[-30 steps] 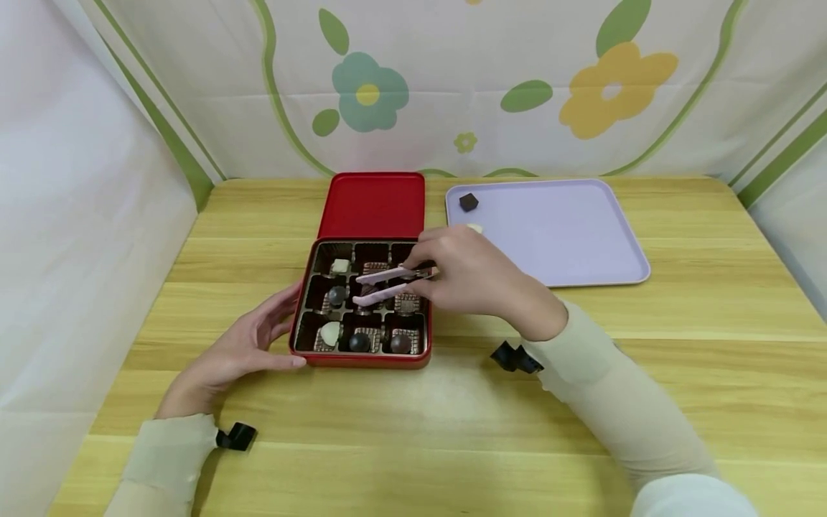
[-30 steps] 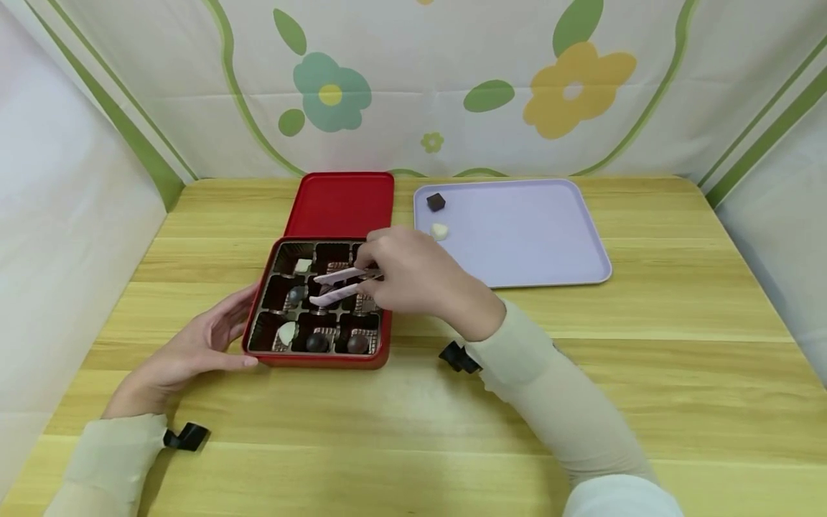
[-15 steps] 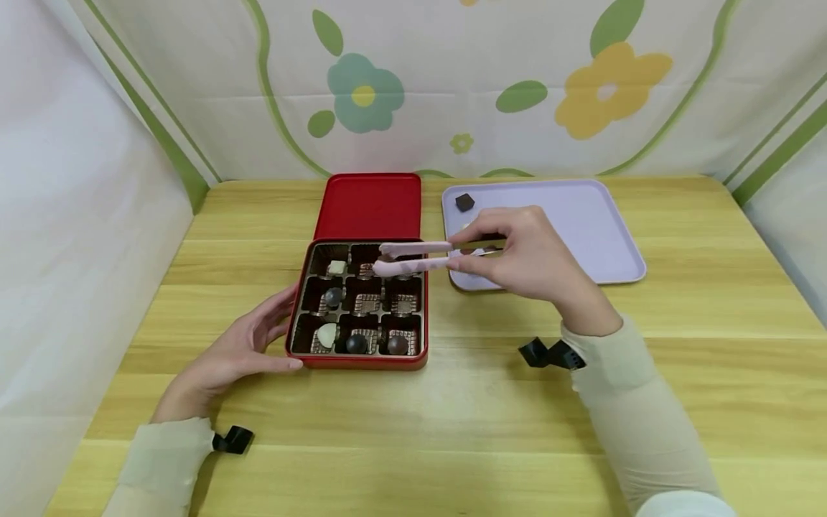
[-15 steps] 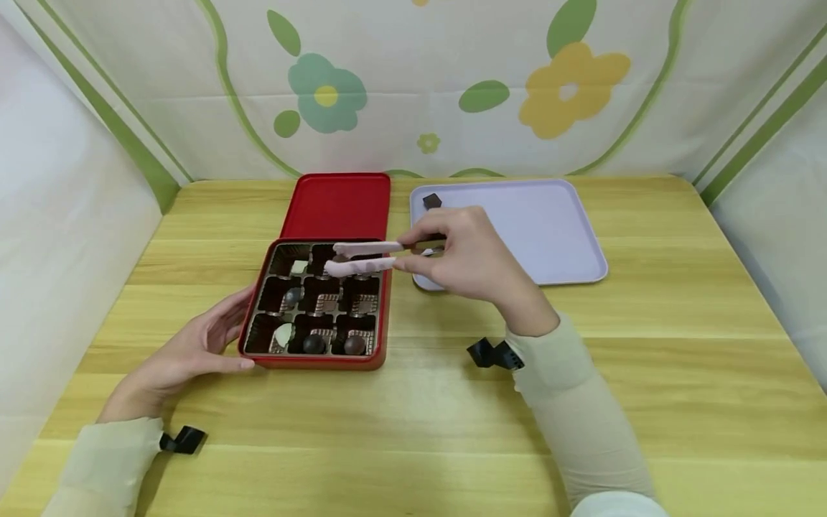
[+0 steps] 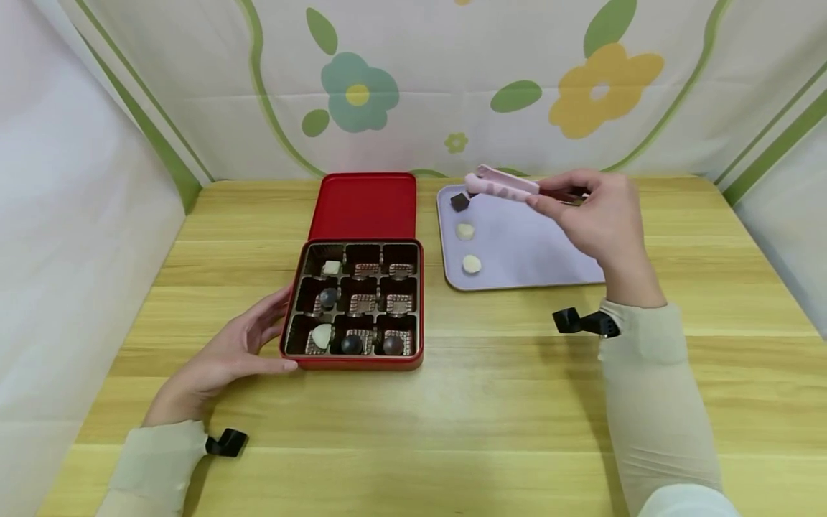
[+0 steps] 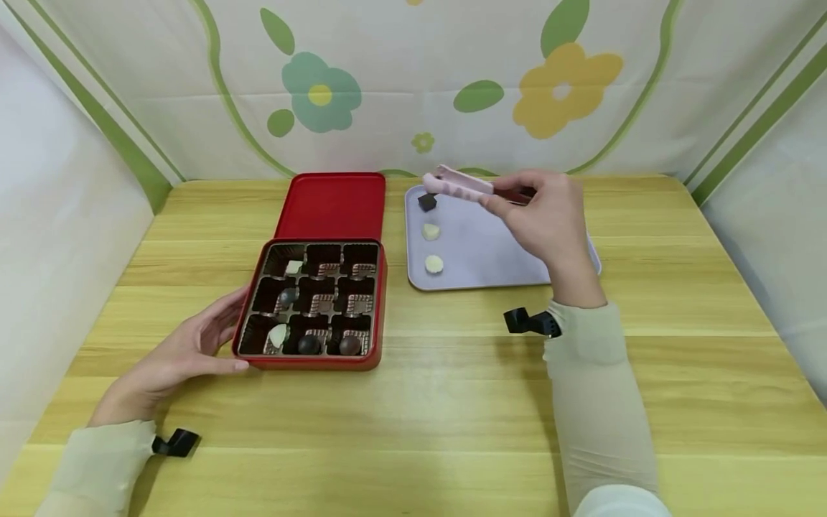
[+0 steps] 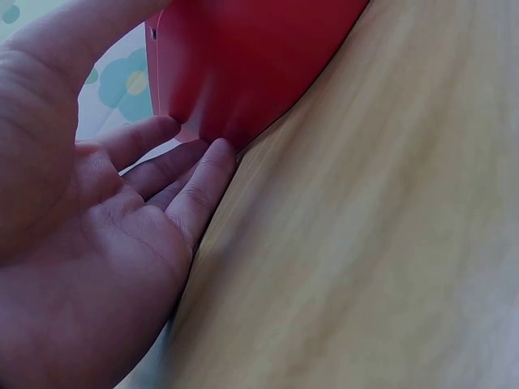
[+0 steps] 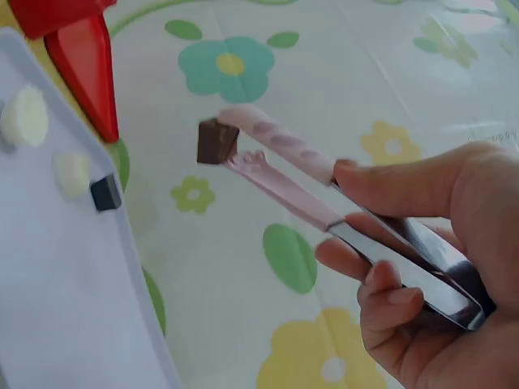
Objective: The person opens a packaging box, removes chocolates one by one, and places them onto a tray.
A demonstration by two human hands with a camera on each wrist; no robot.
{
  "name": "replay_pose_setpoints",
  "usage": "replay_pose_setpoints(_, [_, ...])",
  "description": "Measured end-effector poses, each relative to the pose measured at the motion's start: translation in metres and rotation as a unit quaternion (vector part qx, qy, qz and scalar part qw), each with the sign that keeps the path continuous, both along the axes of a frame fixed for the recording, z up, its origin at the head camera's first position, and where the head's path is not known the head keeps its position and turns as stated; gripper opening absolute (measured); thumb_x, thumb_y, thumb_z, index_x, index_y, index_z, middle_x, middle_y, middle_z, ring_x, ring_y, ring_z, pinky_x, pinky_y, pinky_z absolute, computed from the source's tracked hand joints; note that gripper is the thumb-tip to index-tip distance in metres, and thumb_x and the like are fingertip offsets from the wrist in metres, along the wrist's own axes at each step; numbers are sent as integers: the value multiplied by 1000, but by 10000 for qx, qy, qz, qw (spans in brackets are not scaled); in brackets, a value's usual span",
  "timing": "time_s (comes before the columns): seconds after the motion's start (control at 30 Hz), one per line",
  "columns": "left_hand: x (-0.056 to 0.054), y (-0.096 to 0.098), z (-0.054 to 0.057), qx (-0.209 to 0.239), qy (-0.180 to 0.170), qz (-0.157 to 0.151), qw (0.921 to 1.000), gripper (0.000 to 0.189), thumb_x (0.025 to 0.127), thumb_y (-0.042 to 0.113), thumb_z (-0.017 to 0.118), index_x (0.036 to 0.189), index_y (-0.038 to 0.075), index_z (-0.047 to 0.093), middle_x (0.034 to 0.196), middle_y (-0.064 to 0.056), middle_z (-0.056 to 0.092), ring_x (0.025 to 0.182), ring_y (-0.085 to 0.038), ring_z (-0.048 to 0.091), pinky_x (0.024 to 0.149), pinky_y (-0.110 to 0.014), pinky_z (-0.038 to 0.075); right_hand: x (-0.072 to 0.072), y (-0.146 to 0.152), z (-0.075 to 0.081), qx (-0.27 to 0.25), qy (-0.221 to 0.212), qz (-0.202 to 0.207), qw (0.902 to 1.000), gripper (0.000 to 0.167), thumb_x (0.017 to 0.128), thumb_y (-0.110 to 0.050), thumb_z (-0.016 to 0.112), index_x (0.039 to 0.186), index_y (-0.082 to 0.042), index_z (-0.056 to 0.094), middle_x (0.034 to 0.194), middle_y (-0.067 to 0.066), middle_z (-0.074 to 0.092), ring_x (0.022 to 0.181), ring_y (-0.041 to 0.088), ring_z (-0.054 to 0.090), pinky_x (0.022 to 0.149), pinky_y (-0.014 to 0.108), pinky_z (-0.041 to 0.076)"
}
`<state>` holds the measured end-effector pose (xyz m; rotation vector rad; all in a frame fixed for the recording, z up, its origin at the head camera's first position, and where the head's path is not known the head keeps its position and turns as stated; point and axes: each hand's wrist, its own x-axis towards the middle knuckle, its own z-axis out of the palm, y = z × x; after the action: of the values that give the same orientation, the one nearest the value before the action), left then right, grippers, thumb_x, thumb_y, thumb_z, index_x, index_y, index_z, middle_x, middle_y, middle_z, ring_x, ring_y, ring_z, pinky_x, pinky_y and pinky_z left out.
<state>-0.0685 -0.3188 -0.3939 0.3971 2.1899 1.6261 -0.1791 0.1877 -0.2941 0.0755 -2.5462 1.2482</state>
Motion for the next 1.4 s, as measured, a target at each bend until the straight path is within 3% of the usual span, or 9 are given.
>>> replay_pose_setpoints(0.27, [-1, -1, -1, -1, 44, -11, 10000, 110, 89, -3, 83, 174, 17, 16, 177, -19, 25, 146, 6, 42, 115, -7, 39, -24, 19, -27, -415, -115, -604, 9972, 33, 90, -22, 88, 112, 2, 83, 65, -42, 58, 71, -18, 62, 68, 3, 51])
replay_pose_setpoints(0.63, [0, 0, 1, 12, -44, 5, 10000, 109, 90, -2, 83, 174, 19, 17, 176, -17, 29, 145, 3, 46, 115, -8, 40, -36, 36, -54, 33, -882, -1098, 9900, 41, 94, -36, 83, 117, -1, 82, 64, -40, 51, 70, -11, 55, 67, 13, 44])
replay_pose_setpoints(0.77, [0, 0, 0, 21, -40, 1, 10000, 109, 90, -2, 83, 174, 19, 17, 176, -18, 28, 145, 2, 46, 115, -8, 40, -38, 37, -59, 80, -971, -1214, 9878, 40, 94, -35, 83, 117, -2, 82, 65, -37, 51, 71, -9, 54, 68, 14, 43])
replay_pose_setpoints(0.9, [0, 1, 1, 18, -53, 8, 10000, 109, 90, -1, 83, 174, 20, 17, 176, -18, 27, 145, 2, 46, 115, -8, 40, -40, 35, -61, 73, -1064, -1253, 9864, 40, 94, -35, 83, 119, -4, 82, 73, -30, 57, 76, -5, 54, 70, 15, 44])
replay_pose_setpoints(1.17, [-1, 1, 1, 15, -38, 5, 10000, 109, 90, -2, 82, 174, 18, 17, 176, -19, 28, 144, 3, 46, 115, -8, 40, -44, 31, -62, 112, -1262, -1325, 9830, 44, 95, -40, 82, 124, -8, 81, 109, -1, 73, 91, 2, 55, 77, 17, 44])
replay_pose_setpoints(1.4, [-1, 0, 0, 25, 48, -67, 10000, 109, 90, -3, 82, 174, 15, 15, 177, -21, 25, 145, 6, 44, 115, -7, 39, -41, 29, -62, 106, -1336, -1311, 9823, 46, 96, -40, 80, 127, -7, 79, 128, 14, 75, 116, 18, 59, 87, 21, 43])
